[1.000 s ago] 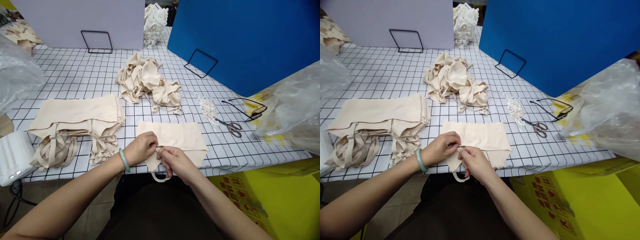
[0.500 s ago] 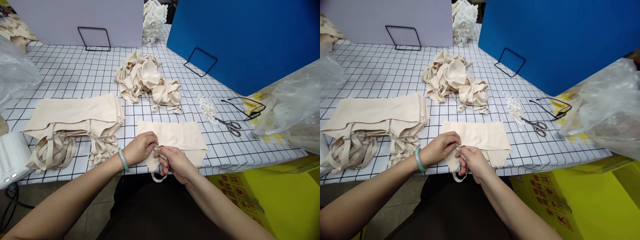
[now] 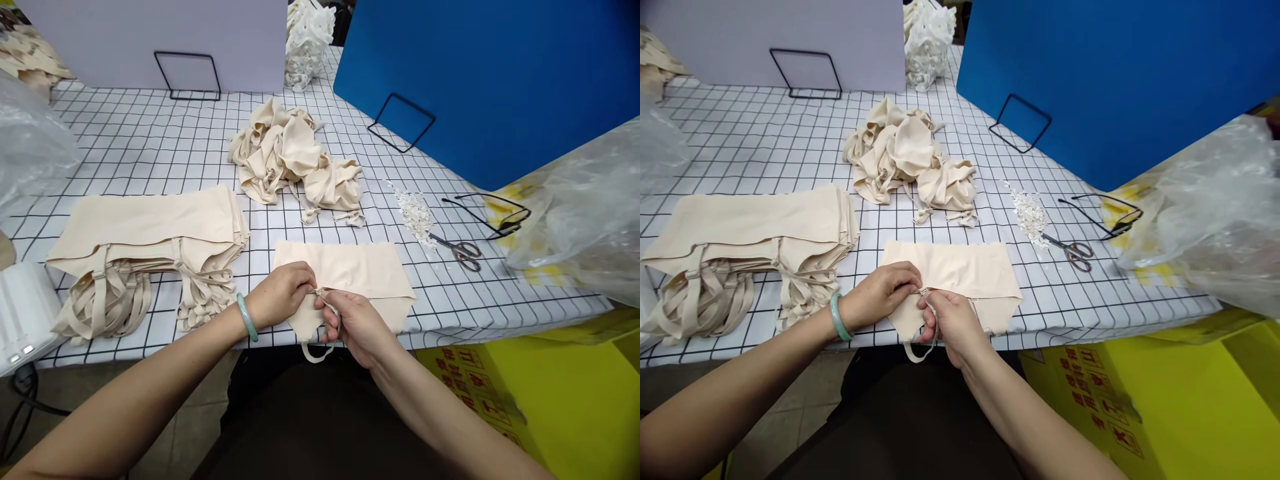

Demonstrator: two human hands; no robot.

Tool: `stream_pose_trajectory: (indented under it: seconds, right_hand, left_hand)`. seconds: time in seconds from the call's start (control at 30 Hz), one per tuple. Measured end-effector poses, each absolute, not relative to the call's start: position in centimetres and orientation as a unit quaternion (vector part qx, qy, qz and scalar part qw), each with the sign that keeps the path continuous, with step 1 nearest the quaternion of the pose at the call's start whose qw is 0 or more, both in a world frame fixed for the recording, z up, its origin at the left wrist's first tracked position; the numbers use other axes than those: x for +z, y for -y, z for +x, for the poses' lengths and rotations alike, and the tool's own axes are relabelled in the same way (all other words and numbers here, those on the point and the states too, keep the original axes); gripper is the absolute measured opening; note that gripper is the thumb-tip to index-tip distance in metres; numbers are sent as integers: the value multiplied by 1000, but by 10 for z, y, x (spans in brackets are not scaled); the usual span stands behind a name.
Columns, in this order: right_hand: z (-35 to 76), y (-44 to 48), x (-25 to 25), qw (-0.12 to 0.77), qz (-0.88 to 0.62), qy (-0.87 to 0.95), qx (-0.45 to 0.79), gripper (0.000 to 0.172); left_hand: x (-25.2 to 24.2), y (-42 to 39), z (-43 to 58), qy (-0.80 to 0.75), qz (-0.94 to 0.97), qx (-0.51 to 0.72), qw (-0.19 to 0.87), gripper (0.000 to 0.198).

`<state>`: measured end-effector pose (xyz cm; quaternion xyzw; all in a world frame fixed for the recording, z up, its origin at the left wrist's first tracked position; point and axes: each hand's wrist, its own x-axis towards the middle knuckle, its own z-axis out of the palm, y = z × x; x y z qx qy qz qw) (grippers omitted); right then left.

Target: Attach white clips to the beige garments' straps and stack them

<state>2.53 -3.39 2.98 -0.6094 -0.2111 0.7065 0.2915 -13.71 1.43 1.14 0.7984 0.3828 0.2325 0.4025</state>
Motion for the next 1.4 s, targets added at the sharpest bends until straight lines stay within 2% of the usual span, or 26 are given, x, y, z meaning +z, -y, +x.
stream_pose_trajectory:
  seconds: [0.2, 0.3, 0.4, 0.53, 0.63, 0.73, 0.83, 0.93, 1.0, 1.07, 1.13, 1.2, 1.27, 1.4]
  right_hand:
    - [32, 48, 38, 290, -581, 197, 734, 23]
    - [34, 65, 46, 302, -550, 178, 758, 33]
    - [36, 85, 50, 311, -522, 173, 775, 39]
    - [37, 108, 48, 296, -497, 140, 804, 32]
    - [38, 123, 41, 287, -475, 98, 826, 29]
    - [45, 136, 36, 310, -473, 93, 820, 35]
    - [61, 141, 38, 355, -565, 192, 720, 36]
    - [80, 120, 42, 392, -658, 419, 487, 36]
    - [88, 90, 39, 361, -643, 588, 332, 46]
    - [91, 57, 30, 261, -618, 706, 228, 59]
    - [92, 30, 16, 137, -620, 747, 195, 69]
    - [96, 15, 3, 65, -621, 756, 199, 73]
    - [105, 10, -3, 72, -612, 761, 204, 71]
    - [139, -2, 5, 178, -673, 707, 124, 56]
  left_hand:
    - [17, -17, -141, -354, 798, 266, 408, 21]
    - [15, -18, -140, -336, 823, 285, 358, 27]
    - [6, -17, -135, -346, 872, 205, 278, 37]
    - [-5, -12, -129, -379, 898, 87, 207, 55]
    - [-6, -10, -127, -386, 902, 51, 185, 58]
    - [0, -11, -126, -396, 901, 13, 177, 59]
    - [9, -12, -125, -403, 899, -19, 170, 59]
    - [13, -10, -121, -423, 894, -7, 149, 58]
    - [12, -8, -116, -436, 890, 10, 135, 59]
    - [8, -4, -113, -440, 889, 11, 130, 63]
    - [4, -1, -113, -439, 889, 5, 131, 66]
    - [4, -1, -119, -437, 888, 11, 140, 67]
    - [11, -7, -130, -468, 872, 40, 138, 64]
    - [34, -32, -154, -623, 773, 54, 104, 53]
